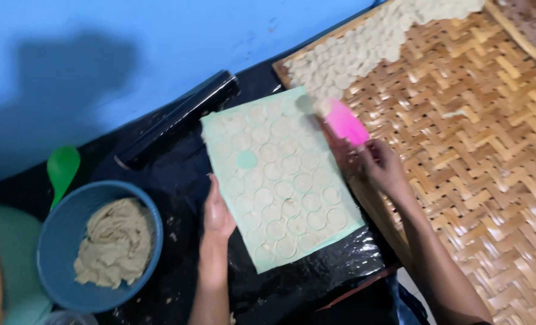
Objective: Using a small circular mold to cut out dough discs from a flat sheet, then transferring them to a drying tray.
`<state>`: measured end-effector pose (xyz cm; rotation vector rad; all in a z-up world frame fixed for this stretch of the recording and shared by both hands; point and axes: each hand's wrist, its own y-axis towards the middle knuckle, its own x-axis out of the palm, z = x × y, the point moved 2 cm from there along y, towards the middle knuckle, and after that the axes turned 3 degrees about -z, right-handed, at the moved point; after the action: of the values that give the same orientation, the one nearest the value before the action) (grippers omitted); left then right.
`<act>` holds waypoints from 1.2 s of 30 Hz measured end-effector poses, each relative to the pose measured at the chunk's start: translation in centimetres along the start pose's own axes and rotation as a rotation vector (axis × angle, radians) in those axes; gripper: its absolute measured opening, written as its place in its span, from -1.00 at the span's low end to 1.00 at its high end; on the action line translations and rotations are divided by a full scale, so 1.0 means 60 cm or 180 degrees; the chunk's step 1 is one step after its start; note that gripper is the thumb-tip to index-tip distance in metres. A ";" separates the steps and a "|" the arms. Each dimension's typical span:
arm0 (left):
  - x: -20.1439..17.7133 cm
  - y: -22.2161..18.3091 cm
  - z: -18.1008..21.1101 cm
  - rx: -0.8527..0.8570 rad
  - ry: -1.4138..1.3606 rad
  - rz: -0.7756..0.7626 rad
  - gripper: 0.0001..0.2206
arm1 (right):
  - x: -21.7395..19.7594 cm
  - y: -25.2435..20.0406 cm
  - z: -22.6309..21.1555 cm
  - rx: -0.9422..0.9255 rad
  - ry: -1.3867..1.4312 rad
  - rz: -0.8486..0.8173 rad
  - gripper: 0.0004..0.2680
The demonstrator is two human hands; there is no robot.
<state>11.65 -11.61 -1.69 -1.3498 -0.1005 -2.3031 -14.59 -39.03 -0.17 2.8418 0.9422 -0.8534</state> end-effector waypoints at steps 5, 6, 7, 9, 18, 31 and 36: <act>-0.006 -0.007 0.000 0.0019 0.0010 0.0176 -0.37 | -0.106 0.082 0.104 -0.0360 -0.0559 0.0888 -0.73; -0.002 -0.008 0.003 0.0082 0.0078 0.0300 -0.38 | -0.127 0.105 0.127 -0.0468 -0.0771 0.1117 -0.73; -0.003 -0.010 0.005 0.0070 0.0088 0.0260 -0.38 | -0.149 0.122 0.128 -0.0468 -0.0769 0.1161 -0.73; -0.009 -0.017 0.011 0.0128 0.0176 0.0453 -0.41 | -0.188 0.155 0.135 -0.0279 -0.0892 0.1303 -0.74; 0.081 0.027 -0.012 0.0086 -0.0024 0.0509 -0.46 | -0.270 0.319 0.142 -0.0077 -0.0975 0.1533 -0.73; 0.095 0.116 -0.121 -0.0482 -0.0134 0.0370 -0.48 | -0.279 0.305 0.031 0.0035 -0.1769 0.1293 -0.72; 0.094 0.124 -0.118 -0.0370 -0.0045 0.0245 -0.35 | -0.263 0.285 -0.007 -0.0339 -0.2558 0.1343 -0.74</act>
<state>6.83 -22.26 -1.81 -1.4017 0.0808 -2.2658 -15.31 -61.48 5.82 2.1255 0.2589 -1.5977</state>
